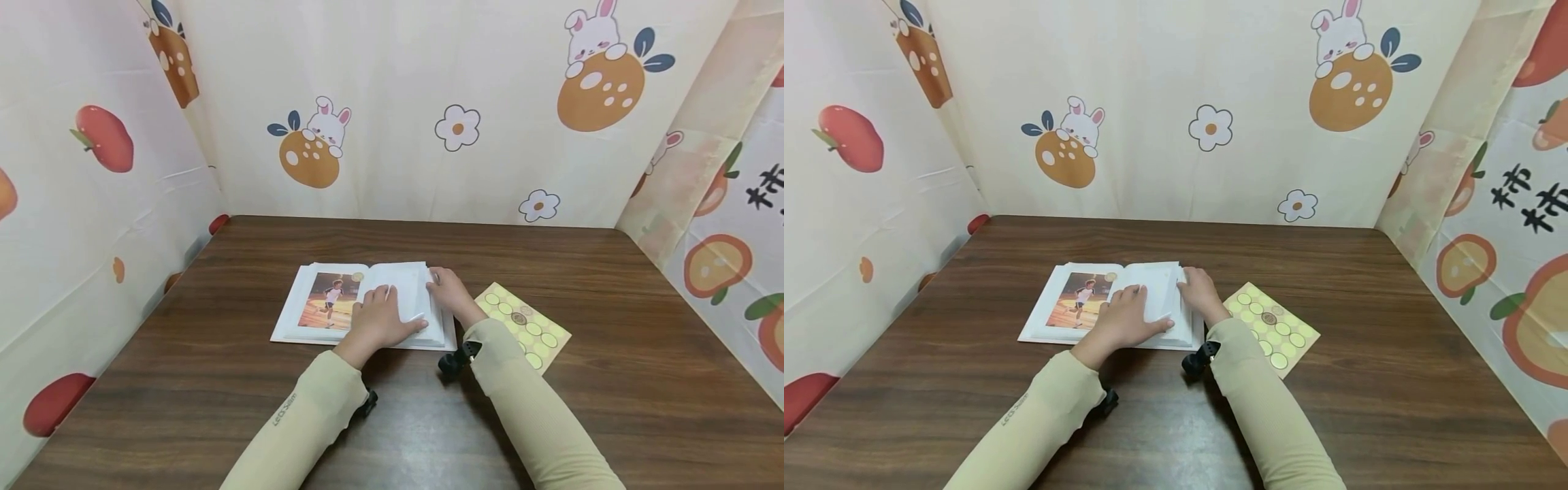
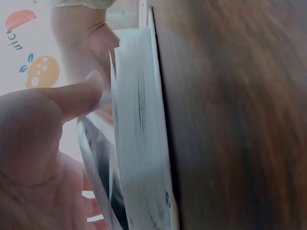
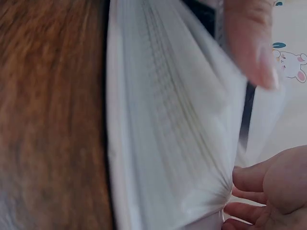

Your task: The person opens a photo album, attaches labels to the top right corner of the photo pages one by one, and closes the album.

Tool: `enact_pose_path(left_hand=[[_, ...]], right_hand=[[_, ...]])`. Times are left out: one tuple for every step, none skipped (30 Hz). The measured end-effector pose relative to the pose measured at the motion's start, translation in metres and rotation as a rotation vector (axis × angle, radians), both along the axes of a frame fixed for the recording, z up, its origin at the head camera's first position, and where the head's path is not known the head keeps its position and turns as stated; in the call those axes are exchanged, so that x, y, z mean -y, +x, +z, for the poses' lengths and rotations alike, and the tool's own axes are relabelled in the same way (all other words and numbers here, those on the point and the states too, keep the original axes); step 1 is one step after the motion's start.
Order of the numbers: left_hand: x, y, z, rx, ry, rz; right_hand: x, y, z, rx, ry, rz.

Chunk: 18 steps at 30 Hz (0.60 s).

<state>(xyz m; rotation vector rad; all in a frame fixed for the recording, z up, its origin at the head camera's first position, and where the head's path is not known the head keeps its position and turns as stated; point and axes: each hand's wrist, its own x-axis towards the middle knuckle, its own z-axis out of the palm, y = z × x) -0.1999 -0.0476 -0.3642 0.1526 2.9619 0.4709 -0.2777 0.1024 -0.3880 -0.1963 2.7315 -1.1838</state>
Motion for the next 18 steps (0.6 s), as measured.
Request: enact_pose_path(left_hand=[[0.002, 0.0, 0.0, -0.003, 0.014, 0.0], [0.003, -0.001, 0.0, -0.008, 0.025, -0.003], [0.005, -0.001, 0.0, -0.01, 0.038, -0.003], [0.007, -0.001, 0.001, -0.013, 0.052, -0.003], [0.008, -0.001, 0.001, -0.014, 0.065, -0.003], [0.009, -0.002, 0.002, -0.018, 0.073, -0.004], [0.01, -0.002, 0.004, -0.023, 0.085, -0.004], [0.011, -0.002, 0.005, -0.026, 0.095, -0.005], [0.012, -0.002, 0.006, -0.032, 0.11, -0.005], [0.013, -0.002, 0.007, -0.04, 0.127, -0.005], [0.014, -0.001, 0.008, -0.046, 0.143, -0.004], [0.015, -0.002, 0.009, -0.056, 0.159, 0.0], [0.016, -0.001, 0.01, -0.064, 0.181, 0.006], [0.017, -0.001, 0.01, -0.073, 0.202, 0.012], [0.019, 0.0, 0.011, -0.084, 0.223, 0.02], [0.021, 0.0, 0.012, -0.099, 0.24, 0.027], [0.024, 0.0, 0.012, -0.114, 0.254, 0.033], [0.026, 0.001, 0.012, -0.131, 0.267, 0.037]], right_hand=[[0.0, 0.0, -0.001, -0.001, 0.002, 0.001], [-0.001, 0.0, -0.001, -0.006, 0.006, 0.004], [-0.001, 0.001, -0.001, -0.006, 0.006, 0.003], [-0.001, 0.001, -0.001, -0.011, 0.008, 0.003], [-0.002, 0.001, -0.001, -0.018, 0.011, 0.005], [-0.002, 0.001, -0.001, -0.029, 0.016, 0.009], [-0.002, 0.001, 0.0, -0.036, 0.018, 0.011], [-0.002, 0.002, 0.0, -0.044, 0.023, 0.015], [-0.002, 0.002, 0.0, -0.049, 0.023, 0.017], [-0.002, 0.002, 0.0, -0.054, 0.021, 0.018], [-0.002, 0.002, -0.001, -0.06, 0.018, 0.019], [-0.002, 0.002, -0.001, -0.066, 0.018, 0.021], [-0.003, 0.002, -0.001, -0.07, 0.018, 0.023], [-0.003, 0.002, -0.002, -0.076, 0.022, 0.026], [-0.003, 0.002, -0.003, -0.081, 0.022, 0.028], [-0.003, 0.002, -0.003, -0.085, 0.022, 0.029], [-0.003, 0.002, -0.004, -0.088, 0.025, 0.032], [-0.003, 0.002, -0.004, -0.091, 0.029, 0.034]])
